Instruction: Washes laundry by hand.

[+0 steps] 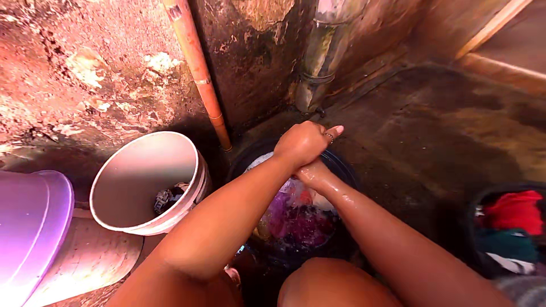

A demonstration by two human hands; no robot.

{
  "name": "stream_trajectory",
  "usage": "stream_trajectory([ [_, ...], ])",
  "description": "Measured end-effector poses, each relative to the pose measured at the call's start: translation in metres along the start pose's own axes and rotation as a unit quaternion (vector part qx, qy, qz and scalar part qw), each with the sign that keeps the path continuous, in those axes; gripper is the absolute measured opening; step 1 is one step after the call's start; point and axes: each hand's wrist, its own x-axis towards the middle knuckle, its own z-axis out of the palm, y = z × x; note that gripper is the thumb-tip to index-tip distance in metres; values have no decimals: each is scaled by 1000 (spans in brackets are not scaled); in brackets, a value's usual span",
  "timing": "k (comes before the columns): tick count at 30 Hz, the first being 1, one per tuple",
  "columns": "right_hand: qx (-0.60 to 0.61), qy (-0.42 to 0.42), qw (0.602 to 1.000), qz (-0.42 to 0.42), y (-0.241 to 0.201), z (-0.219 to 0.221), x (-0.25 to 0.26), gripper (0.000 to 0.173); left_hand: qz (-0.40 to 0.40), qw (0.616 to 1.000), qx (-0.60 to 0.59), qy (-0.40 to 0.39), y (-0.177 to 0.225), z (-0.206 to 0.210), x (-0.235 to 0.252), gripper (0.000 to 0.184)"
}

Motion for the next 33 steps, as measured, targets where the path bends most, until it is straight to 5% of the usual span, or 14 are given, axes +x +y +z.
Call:
stream_trajectory([
  [2,-50,-47,997,-36,3,-3,12,48,-27,996,84,28,2,-20,-12,58],
  [4,-91,-143,984,51,22,-12,23,73,-81,983,146,70,-1,-59,-27,55],
  [7,-190,-209,946,157,101,-18,16,45,-217,949,201,110,-24,-136,-52,58],
  [10,-313,-263,874,261,188,-11,-33,58,-324,908,252,78,-57,-198,-79,52],
  [14,-361,-340,810,314,258,20,-102,69,-287,934,179,116,-62,-198,-84,46],
  [18,-253,-334,862,286,195,5,-72,48,-187,973,-95,101,-58,-102,-52,47],
  [23,-47,-164,969,178,22,-49,-39,10,-191,907,-375,-28,-86,93,-44,67],
  [26,82,-59,984,145,-45,-89,-44,13,-265,796,-545,10,-91,166,-51,77],
  [28,171,3,969,179,-52,-106,-43,23,-258,684,-676,93,-72,173,-39,79],
  [29,195,18,957,213,-47,-110,-42,34,-218,667,-697,146,-56,169,-31,71],
  [31,216,12,934,285,-30,-113,-42,59,-122,712,-657,217,-15,144,-24,51],
  [33,174,66,913,362,-33,-91,-44,61,-41,815,-536,215,30,109,-35,38],
])
